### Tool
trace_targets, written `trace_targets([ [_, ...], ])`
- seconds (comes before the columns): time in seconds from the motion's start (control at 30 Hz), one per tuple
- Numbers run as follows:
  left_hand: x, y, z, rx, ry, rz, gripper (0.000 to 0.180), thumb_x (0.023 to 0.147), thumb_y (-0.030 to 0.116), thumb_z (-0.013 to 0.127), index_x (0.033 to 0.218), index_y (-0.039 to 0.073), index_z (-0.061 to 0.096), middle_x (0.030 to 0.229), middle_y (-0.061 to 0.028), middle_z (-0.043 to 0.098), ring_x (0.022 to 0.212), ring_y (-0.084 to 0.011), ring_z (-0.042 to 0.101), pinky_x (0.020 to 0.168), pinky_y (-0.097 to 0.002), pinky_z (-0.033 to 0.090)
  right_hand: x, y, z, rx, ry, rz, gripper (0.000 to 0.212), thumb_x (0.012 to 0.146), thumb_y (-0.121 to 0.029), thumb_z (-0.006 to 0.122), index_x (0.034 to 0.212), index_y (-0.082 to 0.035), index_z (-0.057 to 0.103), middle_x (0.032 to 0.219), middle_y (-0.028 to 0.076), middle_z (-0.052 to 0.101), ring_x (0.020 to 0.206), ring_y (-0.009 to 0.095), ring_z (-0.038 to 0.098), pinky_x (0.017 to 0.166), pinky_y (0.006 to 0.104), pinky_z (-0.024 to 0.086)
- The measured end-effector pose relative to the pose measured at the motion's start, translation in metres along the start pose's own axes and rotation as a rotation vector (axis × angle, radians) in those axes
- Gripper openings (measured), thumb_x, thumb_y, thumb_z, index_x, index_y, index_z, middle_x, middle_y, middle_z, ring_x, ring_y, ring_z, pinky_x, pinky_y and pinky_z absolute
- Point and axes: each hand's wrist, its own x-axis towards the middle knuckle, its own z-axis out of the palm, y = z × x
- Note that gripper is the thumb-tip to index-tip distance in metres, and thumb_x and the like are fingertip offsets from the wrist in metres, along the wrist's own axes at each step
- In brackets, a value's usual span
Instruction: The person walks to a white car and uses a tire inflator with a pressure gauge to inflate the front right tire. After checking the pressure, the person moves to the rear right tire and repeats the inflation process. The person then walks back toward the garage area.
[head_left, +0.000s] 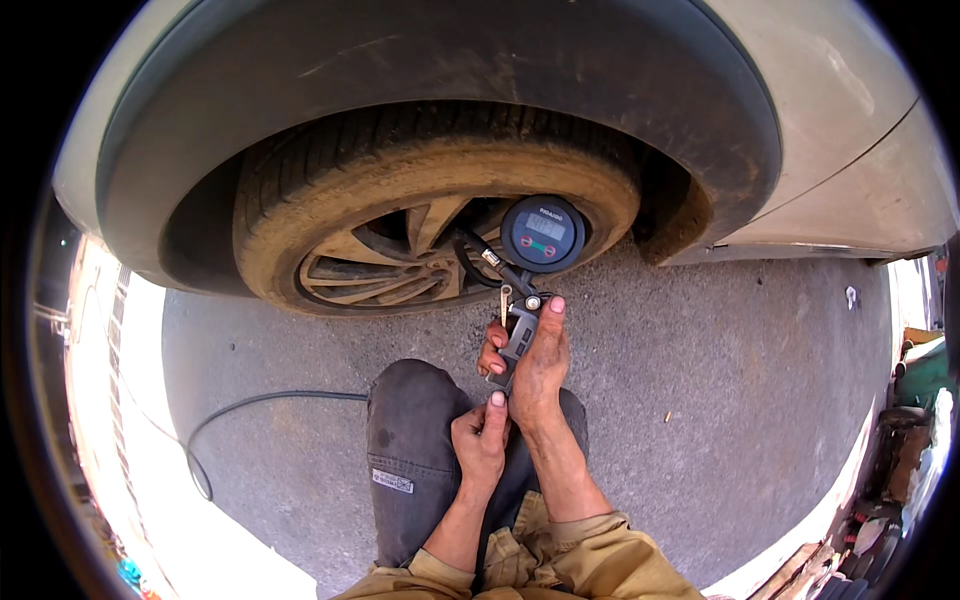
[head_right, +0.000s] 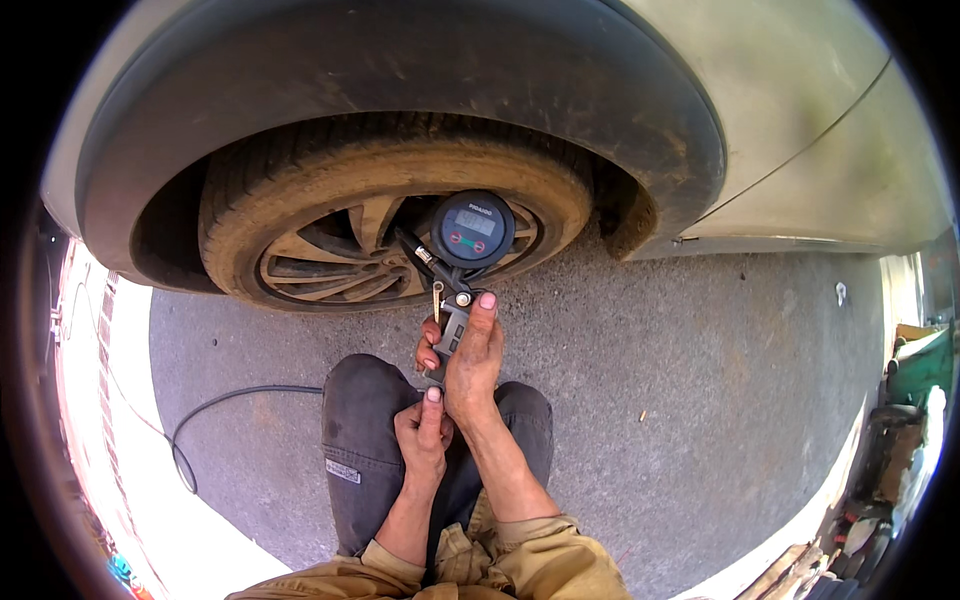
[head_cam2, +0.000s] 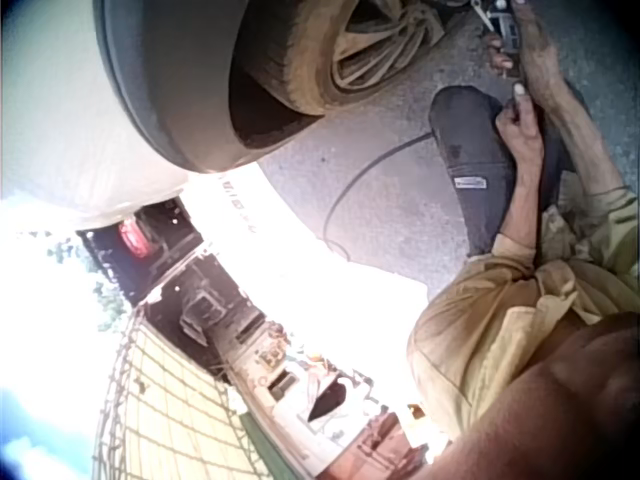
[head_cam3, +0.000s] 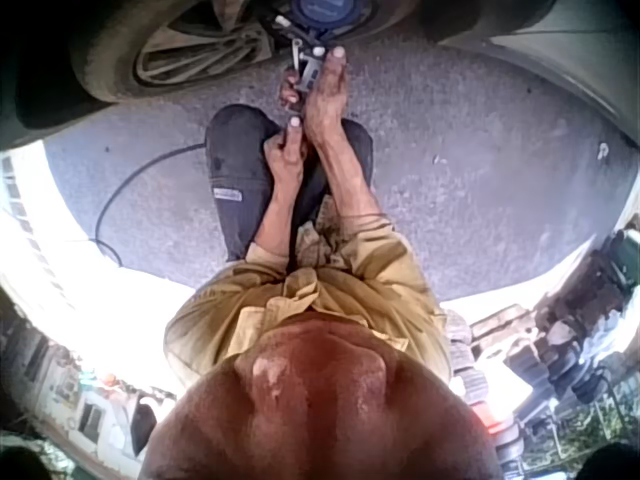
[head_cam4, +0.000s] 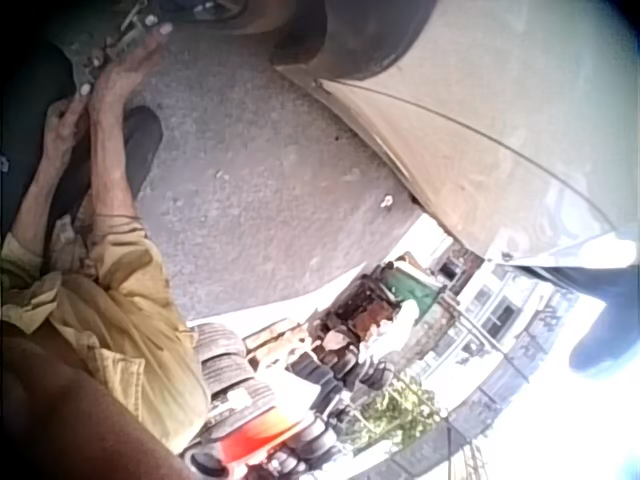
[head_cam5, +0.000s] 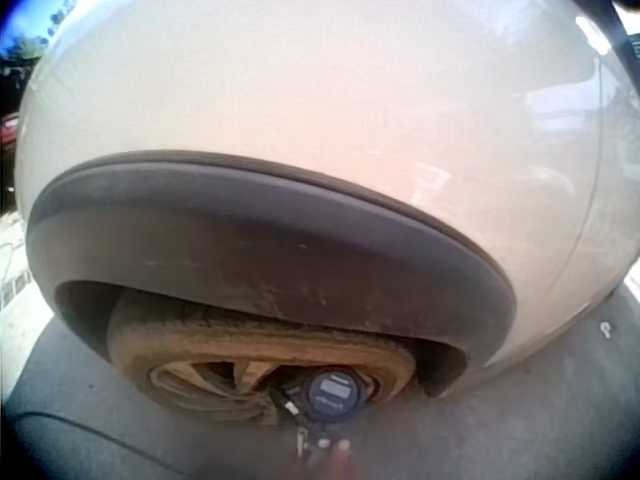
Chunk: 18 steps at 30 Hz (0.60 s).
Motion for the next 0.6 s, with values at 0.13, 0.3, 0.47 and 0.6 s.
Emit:
trace_targets([
  [0.13, 0.002, -0.002, -0.006, 0.001, 0.004, 0.004, 0.052, 0.096, 0.039, 0.061, 0.057, 0.007, 0.048, 0.053, 0.0060, 0.043, 0.047, -0.0031, 0.034, 0.043, -0.0235, 0.023, 0.001, 0.005, 0.002, -0.005, -0.011, 0.003, 0.064, 0.096, -0.067, 0.033, 0.090, -0.004, 0.046, 0.063, 0.007, 0.049, 0.044, 0.015, 0.044, 0.043, 0.0315, 0.040],
  [0.3, 0.006, 0.005, -0.010, -0.022, -0.004, 0.007, 0.052, 0.096, 0.039, 0.061, 0.057, 0.007, 0.047, 0.053, 0.0058, 0.043, 0.047, -0.0032, 0.034, 0.043, -0.0236, 0.023, 0.001, 0.007, 0.010, -0.010, -0.032, -0.003, 0.066, 0.095, -0.068, 0.034, 0.092, -0.004, 0.048, 0.063, 0.007, 0.049, 0.043, 0.014, 0.044, 0.043, 0.0311, 0.040],
  [0.47, 0.002, 0.000, 0.003, 0.010, -0.039, 0.047, 0.049, 0.097, 0.036, 0.060, 0.059, 0.008, 0.046, 0.052, 0.0053, 0.041, 0.045, -0.0040, 0.035, 0.042, -0.0236, 0.023, 0.000, -0.003, -0.005, 0.033, 0.000, -0.016, 0.067, 0.095, -0.068, 0.033, 0.091, -0.004, 0.050, 0.064, 0.005, 0.049, 0.044, 0.013, 0.044, 0.044, 0.0295, 0.040],
  [0.6, 0.013, -0.007, -0.003, 0.025, 0.077, 0.021, 0.054, 0.097, 0.049, 0.051, 0.063, 0.008, 0.049, 0.050, 0.0043, 0.039, 0.038, -0.0049, 0.034, 0.036, -0.0230, 0.019, 0.004, 0.003, 0.007, 0.031, 0.004, 0.018, 0.057, 0.098, -0.061, 0.036, 0.102, -0.006, 0.047, 0.065, 0.004, 0.048, 0.044, 0.011, 0.041, 0.041, 0.0257, 0.036],
])
